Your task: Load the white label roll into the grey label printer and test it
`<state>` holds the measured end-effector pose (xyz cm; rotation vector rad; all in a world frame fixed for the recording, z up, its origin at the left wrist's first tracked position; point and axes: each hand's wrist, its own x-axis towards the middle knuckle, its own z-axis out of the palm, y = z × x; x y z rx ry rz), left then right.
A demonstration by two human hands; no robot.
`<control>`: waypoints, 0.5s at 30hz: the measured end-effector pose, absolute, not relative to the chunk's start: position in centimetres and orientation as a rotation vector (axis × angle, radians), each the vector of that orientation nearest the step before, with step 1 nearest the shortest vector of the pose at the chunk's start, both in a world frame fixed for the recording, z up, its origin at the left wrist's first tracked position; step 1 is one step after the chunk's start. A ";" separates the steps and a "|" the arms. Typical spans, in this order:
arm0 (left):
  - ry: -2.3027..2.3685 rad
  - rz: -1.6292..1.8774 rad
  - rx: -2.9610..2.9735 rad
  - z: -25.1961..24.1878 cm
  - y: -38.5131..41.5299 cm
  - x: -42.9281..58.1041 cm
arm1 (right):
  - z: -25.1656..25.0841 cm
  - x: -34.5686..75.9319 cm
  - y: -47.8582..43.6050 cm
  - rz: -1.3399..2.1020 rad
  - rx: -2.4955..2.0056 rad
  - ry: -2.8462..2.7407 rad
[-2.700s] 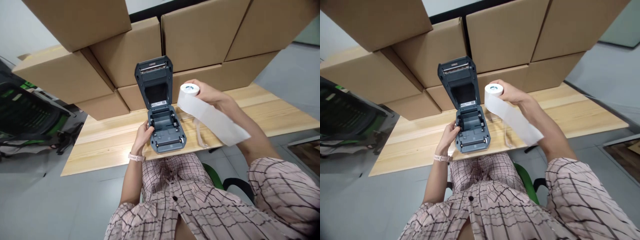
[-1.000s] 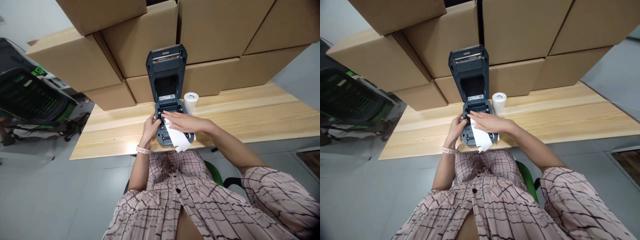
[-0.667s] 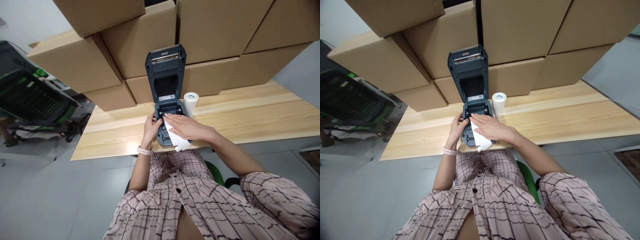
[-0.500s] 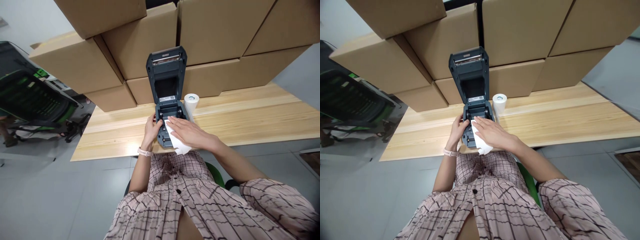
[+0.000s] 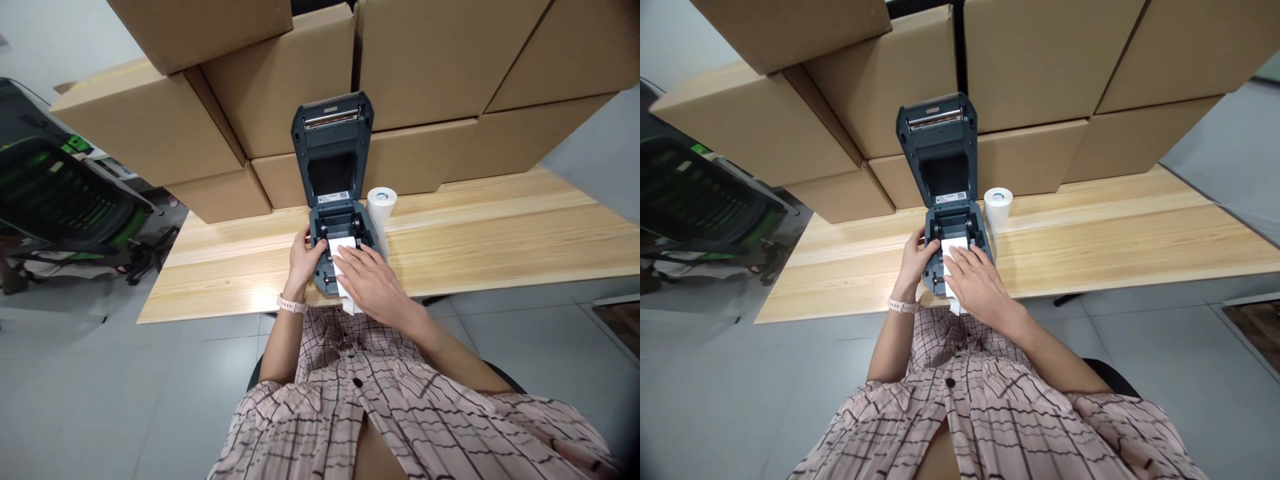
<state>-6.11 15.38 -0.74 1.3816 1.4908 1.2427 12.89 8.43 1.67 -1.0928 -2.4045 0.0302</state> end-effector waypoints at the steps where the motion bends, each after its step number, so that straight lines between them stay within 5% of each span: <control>1: 1.494 1.244 1.375 -0.7 15.4 -6.1 | 1.7 12.9 8.4 0.017 -1.094 -2.401; 15: 1.465 1.253 1.319 -0.3 15.0 -6.0 | 0.5 13.8 7.4 -0.085 -0.972 -2.216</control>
